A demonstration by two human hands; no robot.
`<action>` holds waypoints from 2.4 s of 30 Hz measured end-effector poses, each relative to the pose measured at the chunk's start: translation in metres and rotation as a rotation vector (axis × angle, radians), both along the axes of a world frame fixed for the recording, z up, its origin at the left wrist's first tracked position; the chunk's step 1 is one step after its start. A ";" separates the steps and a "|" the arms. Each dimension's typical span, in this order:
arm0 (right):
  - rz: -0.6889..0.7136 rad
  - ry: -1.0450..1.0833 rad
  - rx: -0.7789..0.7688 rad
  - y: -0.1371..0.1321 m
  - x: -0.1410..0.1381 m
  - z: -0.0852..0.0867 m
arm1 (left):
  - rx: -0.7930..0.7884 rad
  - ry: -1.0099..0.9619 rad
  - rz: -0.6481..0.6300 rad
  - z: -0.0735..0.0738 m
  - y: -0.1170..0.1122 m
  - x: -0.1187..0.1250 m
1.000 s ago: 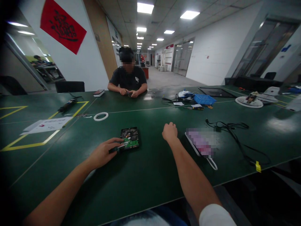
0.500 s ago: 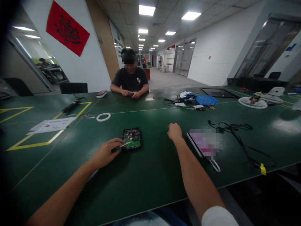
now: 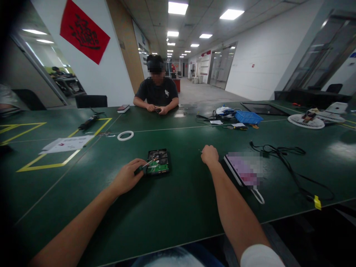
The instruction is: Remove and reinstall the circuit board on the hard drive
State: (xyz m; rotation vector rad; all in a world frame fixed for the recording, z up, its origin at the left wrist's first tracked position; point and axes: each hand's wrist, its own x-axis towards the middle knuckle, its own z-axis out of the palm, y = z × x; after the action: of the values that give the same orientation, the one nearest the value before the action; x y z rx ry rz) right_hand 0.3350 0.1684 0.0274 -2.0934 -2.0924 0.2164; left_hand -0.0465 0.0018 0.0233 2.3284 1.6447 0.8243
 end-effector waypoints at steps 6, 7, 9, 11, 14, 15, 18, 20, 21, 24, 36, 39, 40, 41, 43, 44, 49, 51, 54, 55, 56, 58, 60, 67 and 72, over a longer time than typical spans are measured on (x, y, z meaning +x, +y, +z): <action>-0.031 -0.014 -0.029 0.001 0.000 0.003 | 0.007 -0.021 0.006 0.001 0.001 0.000; -0.030 -0.015 -0.031 0.002 0.001 0.002 | 0.005 -0.021 0.001 0.002 0.001 0.001; -0.029 -0.016 -0.034 0.004 0.002 0.001 | 0.010 -0.024 -0.010 0.003 0.000 0.002; -0.034 -0.015 -0.040 0.006 0.002 -0.001 | 0.026 -0.030 -0.018 0.004 -0.001 0.002; -0.042 -0.014 -0.041 0.007 0.002 -0.003 | 0.044 -0.034 -0.029 0.002 -0.001 0.003; -0.044 -0.014 -0.037 0.007 0.002 -0.003 | 0.046 -0.034 -0.034 0.001 -0.001 0.003; -0.053 -0.010 -0.020 0.006 0.004 -0.001 | 0.047 -0.037 -0.051 0.000 -0.001 0.003; -0.060 -0.007 -0.001 0.004 0.004 0.005 | 0.040 -0.040 -0.059 0.002 -0.002 0.004; -0.065 -0.010 0.013 0.002 0.003 0.008 | 0.032 -0.040 -0.063 0.003 -0.003 0.004; -0.020 0.033 0.122 -0.009 -0.013 0.020 | -0.005 -0.040 -0.080 0.006 -0.005 0.005; 0.701 0.582 -0.020 -0.088 -0.113 0.016 | -0.029 -0.053 -0.097 0.005 -0.005 0.005; 0.721 0.578 -0.018 -0.088 -0.112 0.015 | -0.033 -0.053 -0.097 0.005 -0.005 0.005; 0.725 0.579 -0.017 -0.087 -0.111 0.015 | -0.036 -0.051 -0.099 0.006 -0.005 0.005; 0.725 0.579 -0.016 -0.086 -0.111 0.015 | -0.037 -0.049 -0.100 0.006 -0.005 0.005; 0.714 0.579 -0.017 -0.086 -0.112 0.015 | -0.038 -0.046 -0.099 0.007 -0.005 0.005; 0.708 0.578 -0.019 -0.086 -0.113 0.015 | -0.039 -0.046 -0.099 0.007 -0.005 0.005; 0.696 0.570 -0.010 -0.090 -0.114 0.018 | -0.049 -0.048 -0.101 0.008 -0.006 0.005; 0.705 0.575 -0.008 -0.090 -0.114 0.019 | -0.055 -0.048 -0.098 0.009 -0.007 0.006; 0.694 0.605 0.003 -0.083 -0.109 0.018 | -0.059 -0.051 -0.096 0.010 -0.008 0.006; 0.663 0.620 0.021 -0.080 -0.106 0.017 | -0.059 -0.054 -0.096 0.011 -0.007 0.005; 0.619 0.636 0.045 -0.076 -0.104 0.017 | -0.058 -0.063 -0.094 0.011 -0.007 0.005; 0.518 0.672 0.088 -0.070 -0.100 0.017 | -0.052 -0.104 -0.076 0.010 -0.005 0.005; 0.478 0.717 0.092 -0.071 -0.100 0.020 | -0.034 -0.178 -0.029 0.011 -0.004 0.007; 0.942 0.897 -0.128 -0.130 -0.139 0.036 | -0.039 -0.725 0.061 0.016 -0.015 0.053; 0.967 0.898 -0.160 -0.146 -0.146 0.038 | -0.096 -0.763 -0.045 0.015 -0.025 0.074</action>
State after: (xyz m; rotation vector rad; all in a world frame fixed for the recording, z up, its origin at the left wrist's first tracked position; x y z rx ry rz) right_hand 0.1887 0.0228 0.0649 -0.5757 -2.2203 1.1847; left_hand 0.0274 -0.0234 0.0383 1.6474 1.2430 1.3598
